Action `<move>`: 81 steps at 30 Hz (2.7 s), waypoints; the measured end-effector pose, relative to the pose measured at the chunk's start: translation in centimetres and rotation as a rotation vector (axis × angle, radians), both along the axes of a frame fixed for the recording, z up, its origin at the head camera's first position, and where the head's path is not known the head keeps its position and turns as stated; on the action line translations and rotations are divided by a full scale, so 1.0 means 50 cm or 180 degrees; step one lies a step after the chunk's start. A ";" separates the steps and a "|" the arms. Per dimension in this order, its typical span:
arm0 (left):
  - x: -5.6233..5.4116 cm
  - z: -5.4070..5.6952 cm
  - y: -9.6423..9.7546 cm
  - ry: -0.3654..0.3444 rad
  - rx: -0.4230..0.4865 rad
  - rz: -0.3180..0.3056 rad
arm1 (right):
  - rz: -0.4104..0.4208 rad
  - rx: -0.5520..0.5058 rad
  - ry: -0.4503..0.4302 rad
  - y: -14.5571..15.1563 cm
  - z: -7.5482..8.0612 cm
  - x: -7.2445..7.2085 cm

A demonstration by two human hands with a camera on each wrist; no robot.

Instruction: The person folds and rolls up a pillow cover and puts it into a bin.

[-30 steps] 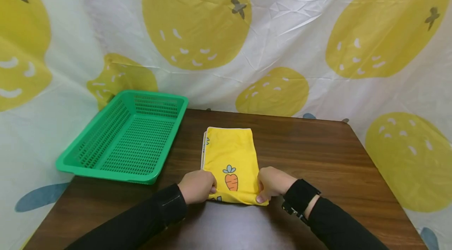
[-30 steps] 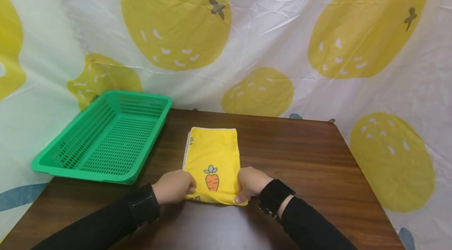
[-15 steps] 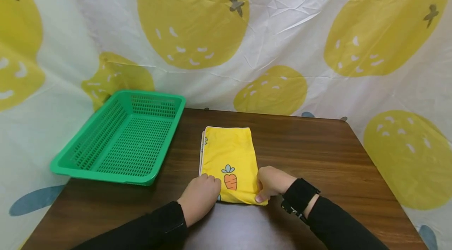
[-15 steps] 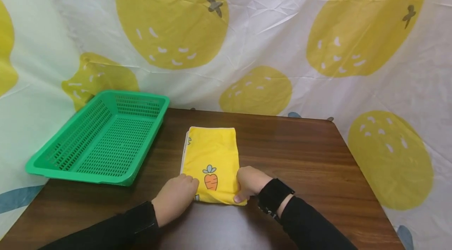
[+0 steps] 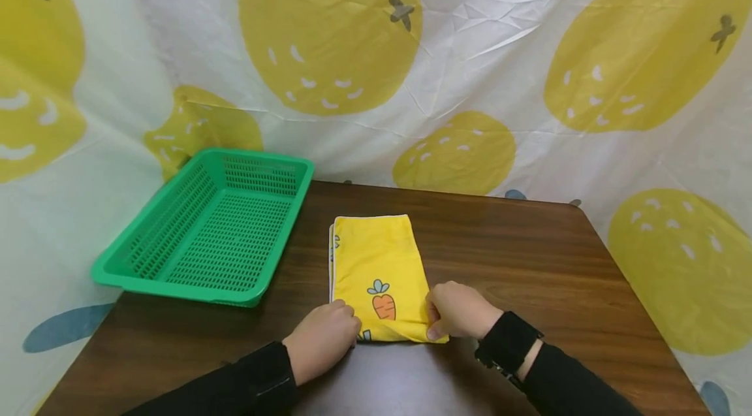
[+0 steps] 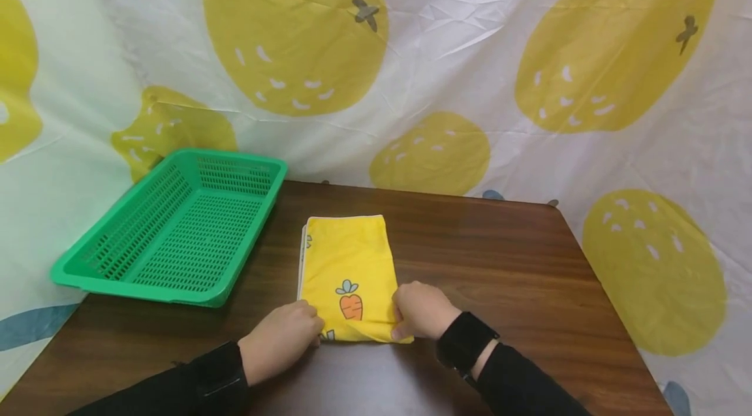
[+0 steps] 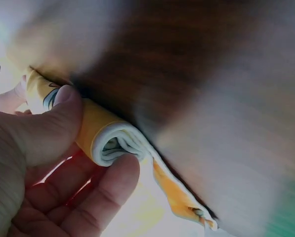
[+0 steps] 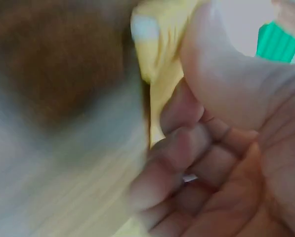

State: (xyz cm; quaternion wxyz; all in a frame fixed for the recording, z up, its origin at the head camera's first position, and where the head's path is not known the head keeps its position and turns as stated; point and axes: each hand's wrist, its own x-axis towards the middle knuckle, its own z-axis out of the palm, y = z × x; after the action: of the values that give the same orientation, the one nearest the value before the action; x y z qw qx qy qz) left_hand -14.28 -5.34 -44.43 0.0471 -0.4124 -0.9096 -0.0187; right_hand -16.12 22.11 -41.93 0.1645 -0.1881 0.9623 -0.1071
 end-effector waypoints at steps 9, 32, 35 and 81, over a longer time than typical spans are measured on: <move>0.000 -0.002 0.008 -0.0068 -0.0152 0.0140 | 0.0786 0.0119 0.1200 0.003 -0.009 0.072; -0.003 0.000 0.009 -0.0185 -0.0150 0.0210 | 0.0581 -0.0075 0.0596 0.009 -0.022 0.046; -0.002 0.001 0.010 -0.0195 -0.0158 0.0230 | 0.0579 -0.0024 0.0537 0.008 -0.020 0.054; -0.009 -0.006 0.011 -0.0276 -0.0094 0.0371 | -0.0455 0.0155 -0.0706 -0.019 0.015 -0.044</move>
State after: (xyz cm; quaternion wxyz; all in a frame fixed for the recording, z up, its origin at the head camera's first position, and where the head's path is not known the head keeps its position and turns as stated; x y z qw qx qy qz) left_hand -14.70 -4.78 -44.74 0.0026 -0.3581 -0.9335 -0.0203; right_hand -18.30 21.16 -41.15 0.2664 -0.1019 0.9515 -0.1153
